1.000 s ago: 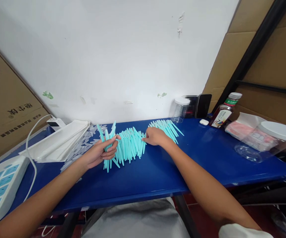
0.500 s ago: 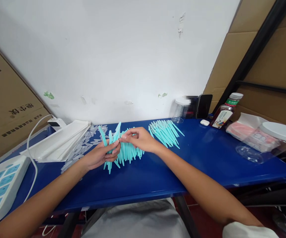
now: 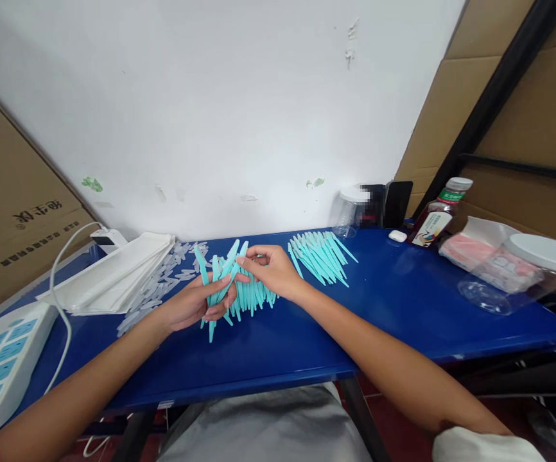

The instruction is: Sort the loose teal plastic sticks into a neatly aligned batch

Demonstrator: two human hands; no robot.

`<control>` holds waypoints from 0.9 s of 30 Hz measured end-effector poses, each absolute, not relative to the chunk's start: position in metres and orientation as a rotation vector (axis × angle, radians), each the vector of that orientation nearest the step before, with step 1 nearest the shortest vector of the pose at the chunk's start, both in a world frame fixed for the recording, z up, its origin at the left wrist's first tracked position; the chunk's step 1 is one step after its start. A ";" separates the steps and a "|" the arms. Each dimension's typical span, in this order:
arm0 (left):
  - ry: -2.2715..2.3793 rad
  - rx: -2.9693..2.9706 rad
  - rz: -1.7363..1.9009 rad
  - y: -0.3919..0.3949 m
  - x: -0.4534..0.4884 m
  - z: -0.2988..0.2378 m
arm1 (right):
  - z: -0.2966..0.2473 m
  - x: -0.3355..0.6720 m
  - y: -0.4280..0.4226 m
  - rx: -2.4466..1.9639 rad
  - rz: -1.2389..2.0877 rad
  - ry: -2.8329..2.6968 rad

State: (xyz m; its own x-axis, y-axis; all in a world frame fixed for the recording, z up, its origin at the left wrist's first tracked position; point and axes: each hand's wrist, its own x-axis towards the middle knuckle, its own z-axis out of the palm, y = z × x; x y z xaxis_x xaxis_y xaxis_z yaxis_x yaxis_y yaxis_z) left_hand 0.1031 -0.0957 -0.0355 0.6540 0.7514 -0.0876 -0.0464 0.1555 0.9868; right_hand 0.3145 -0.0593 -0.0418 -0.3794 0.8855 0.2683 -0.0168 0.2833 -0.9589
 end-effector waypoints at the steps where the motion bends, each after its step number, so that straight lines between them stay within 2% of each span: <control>1: 0.666 1.299 0.619 -0.096 0.103 -0.035 | -0.041 0.315 -0.059 -0.815 1.233 -1.645; 18: 0.662 1.260 0.577 -0.095 0.101 -0.044 | -0.035 0.312 -0.063 -0.743 1.385 -1.615; 27: 0.691 1.297 0.568 -0.097 0.103 -0.044 | -0.035 0.313 -0.065 -0.762 1.285 -1.639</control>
State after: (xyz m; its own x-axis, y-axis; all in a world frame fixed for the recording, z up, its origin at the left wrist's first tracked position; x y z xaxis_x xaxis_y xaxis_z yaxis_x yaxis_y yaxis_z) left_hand 0.1031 -0.0968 -0.0435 0.6762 0.7232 -0.1405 0.0024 0.1886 0.9821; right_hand 0.3129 -0.0647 -0.0347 -0.4138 0.8693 0.2705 -0.0550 0.2727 -0.9605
